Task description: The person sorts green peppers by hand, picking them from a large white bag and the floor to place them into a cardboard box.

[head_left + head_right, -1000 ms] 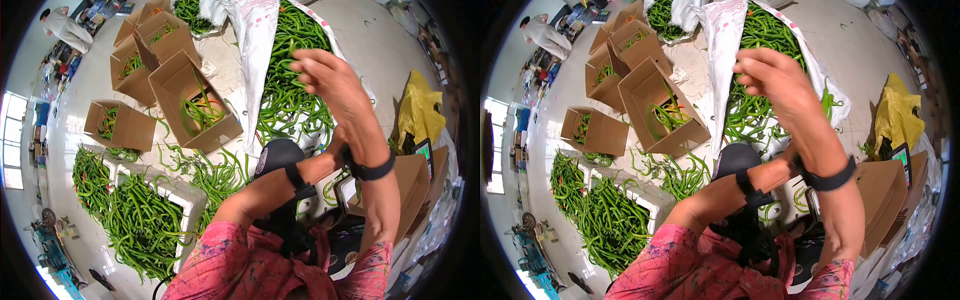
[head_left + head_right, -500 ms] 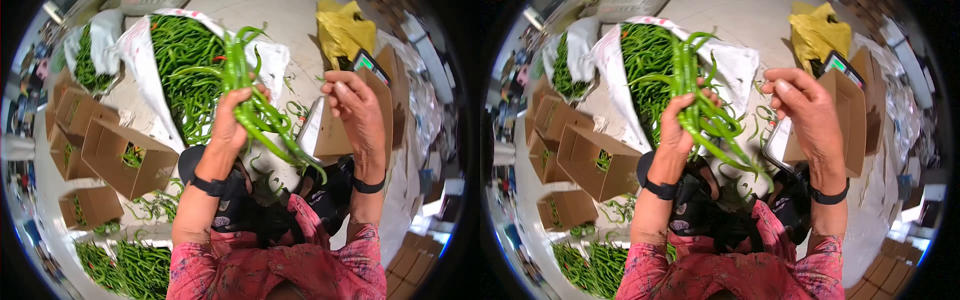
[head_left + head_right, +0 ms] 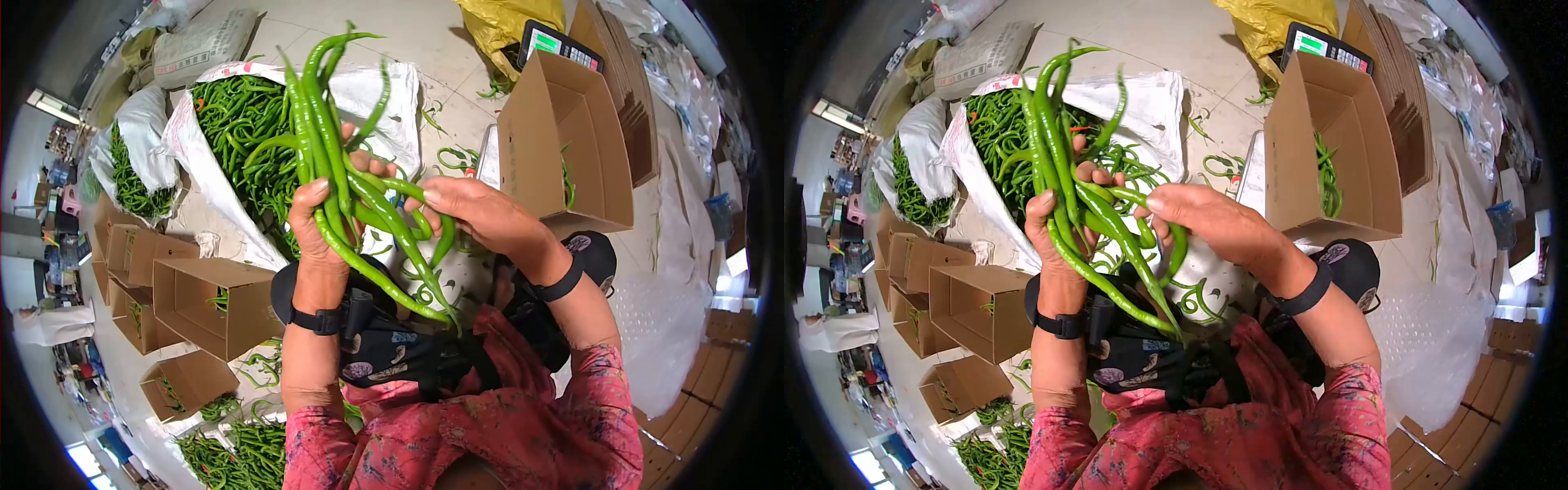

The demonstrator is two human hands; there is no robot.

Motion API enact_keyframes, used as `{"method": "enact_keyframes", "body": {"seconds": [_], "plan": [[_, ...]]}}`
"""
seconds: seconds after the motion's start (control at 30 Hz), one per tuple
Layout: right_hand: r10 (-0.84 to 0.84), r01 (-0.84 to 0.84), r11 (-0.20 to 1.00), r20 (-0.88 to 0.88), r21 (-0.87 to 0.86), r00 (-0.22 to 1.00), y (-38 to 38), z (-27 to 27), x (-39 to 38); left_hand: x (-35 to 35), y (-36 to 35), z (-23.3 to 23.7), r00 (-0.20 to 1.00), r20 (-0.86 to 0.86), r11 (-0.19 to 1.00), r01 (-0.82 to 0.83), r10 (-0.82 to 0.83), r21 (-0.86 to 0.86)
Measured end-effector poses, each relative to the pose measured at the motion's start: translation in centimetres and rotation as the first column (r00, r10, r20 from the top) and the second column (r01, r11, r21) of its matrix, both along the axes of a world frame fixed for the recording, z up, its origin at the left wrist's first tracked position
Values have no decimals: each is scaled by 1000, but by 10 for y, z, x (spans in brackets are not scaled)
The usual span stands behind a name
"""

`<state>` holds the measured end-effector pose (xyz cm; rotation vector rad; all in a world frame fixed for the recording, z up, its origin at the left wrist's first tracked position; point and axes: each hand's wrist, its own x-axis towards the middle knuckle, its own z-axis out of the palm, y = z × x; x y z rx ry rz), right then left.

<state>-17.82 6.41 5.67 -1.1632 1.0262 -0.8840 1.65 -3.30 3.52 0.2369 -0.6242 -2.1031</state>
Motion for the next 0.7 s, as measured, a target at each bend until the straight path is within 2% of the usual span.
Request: {"method": "enact_keyframes", "body": {"seconds": [0.07, 0.1, 0.17, 0.23, 0.33, 0.37, 0.43, 0.47, 0.6, 0.7], "plan": [[-98, 89, 994, 154, 63, 983, 6, -9, -6, -4, 0, -2, 1000, -3, 999, 21, -21, -26], [-100, 92, 994, 161, 61, 982, 8, -6, -8, -6, 0, -3, 999, -8, 998, 43, -44, -50], [-227, 225, 973, -48, -53, 973, 13, 3, -13, -10, 2, -1, 999, 27, 999, 41, -40, -29], [-291, 287, 955, -44, -72, 956, 18, 0, -15, -14, 2, -1, 997, 56, 999, 46, -45, -7], [-405, 404, 914, 88, 31, 910, 22, -7, -33, -10, -6, -4, 1000, 29, 999, 10, -9, -38], [-414, 413, 910, 89, 32, 906, 22, -11, -38, -7, -9, -6, 996, -84, 1000, -4, 4, -3], [-555, 495, 831, 415, 252, 721, 26, -14, -47, -3, -11, -6, 977, -211, 997, -10, 25, 71], [-582, 507, 812, 453, 288, 675, 28, -12, -50, -1, -13, -6, 972, -233, 996, 3, 17, 85], [-583, 482, 812, 520, 330, 625, 28, -19, -60, 2, -12, -12, 989, -147, 996, -3, 16, 88], [-609, 538, 790, 470, 293, 638, 32, -12, -66, -1, -11, -12, 993, -117, 997, 38, -31, 62]]}}
